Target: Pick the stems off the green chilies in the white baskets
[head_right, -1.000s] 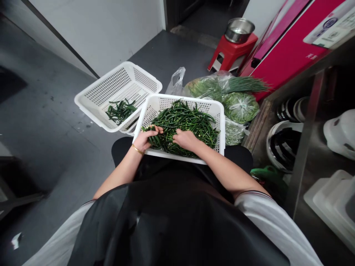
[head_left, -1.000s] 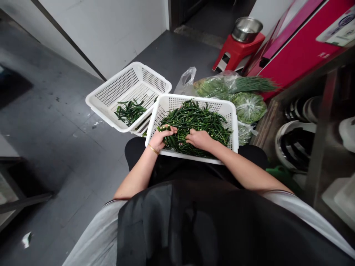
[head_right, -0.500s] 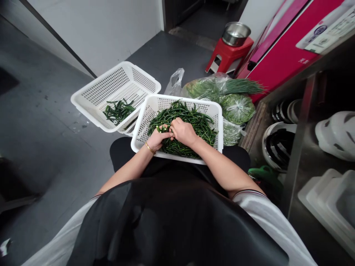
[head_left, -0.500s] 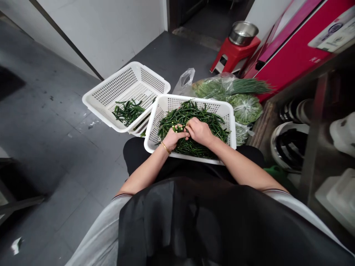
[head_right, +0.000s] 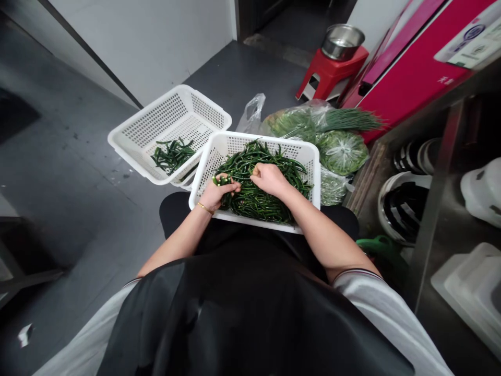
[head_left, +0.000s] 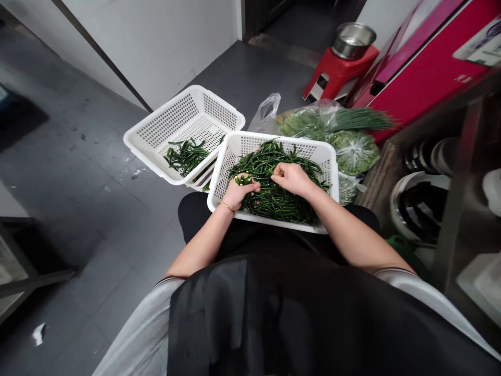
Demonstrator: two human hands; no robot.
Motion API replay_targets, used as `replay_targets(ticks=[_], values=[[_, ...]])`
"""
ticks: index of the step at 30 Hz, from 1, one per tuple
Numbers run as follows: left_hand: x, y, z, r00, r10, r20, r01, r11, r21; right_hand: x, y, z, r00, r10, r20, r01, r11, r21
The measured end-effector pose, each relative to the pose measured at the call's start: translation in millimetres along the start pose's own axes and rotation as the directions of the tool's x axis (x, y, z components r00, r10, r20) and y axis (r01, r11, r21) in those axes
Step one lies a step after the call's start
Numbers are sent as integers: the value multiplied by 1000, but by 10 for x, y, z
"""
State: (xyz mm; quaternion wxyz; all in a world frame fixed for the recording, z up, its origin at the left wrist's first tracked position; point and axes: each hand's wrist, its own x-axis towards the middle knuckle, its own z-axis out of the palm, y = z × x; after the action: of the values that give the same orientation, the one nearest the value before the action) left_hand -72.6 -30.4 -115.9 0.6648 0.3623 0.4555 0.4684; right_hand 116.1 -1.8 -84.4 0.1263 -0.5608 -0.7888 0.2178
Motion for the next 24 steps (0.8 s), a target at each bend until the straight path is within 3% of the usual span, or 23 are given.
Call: replay_targets(ticks=[2, 4, 6, 8, 10, 13, 15, 17, 19, 24], values=[[48, -38, 142, 1000, 8, 27, -7, 1000, -26, -22, 7, -47, 999, 22, -40, -12, 975, 223], [80, -71, 282, 998, 29, 51, -27, 999, -39, -55, -12, -11, 993, 12, -122, 22, 961, 275], [71, -89, 383, 996, -18, 88, 23, 998, -62, -84, -38, 57, 972, -60, -227, 89, 989, 121], [22, -83, 411, 980, -142, 137, 153, 985, -80, -106, -56, 102, 956, -151, -253, 125, 986, -114], [-40, -55, 358, 959, -237, 153, 250, 966, -65, -127, -67, 119, 967, -159, -197, 98, 953, -288], [-90, 18, 178, 973, -219, 77, 223, 974, -46, -165, -99, 177, 998, -55, 19, 57, 904, -424], [-82, 64, 56, 984, -176, 16, 177, 983, -46, -187, -129, 268, 973, 7, 231, 106, 874, -474], [-63, 87, -25, 989, -145, -2, 145, 989, -35, -194, -144, 355, 927, 50, 371, 150, 858, -491], [-56, 76, -52, 992, -124, 15, 124, 992, -2, -185, -126, 370, 918, 87, 387, 118, 872, -475], [-63, -101, 58, 991, -132, 19, 131, 990, 45, -223, -74, 150, 970, 132, 202, -67, 952, -300]])
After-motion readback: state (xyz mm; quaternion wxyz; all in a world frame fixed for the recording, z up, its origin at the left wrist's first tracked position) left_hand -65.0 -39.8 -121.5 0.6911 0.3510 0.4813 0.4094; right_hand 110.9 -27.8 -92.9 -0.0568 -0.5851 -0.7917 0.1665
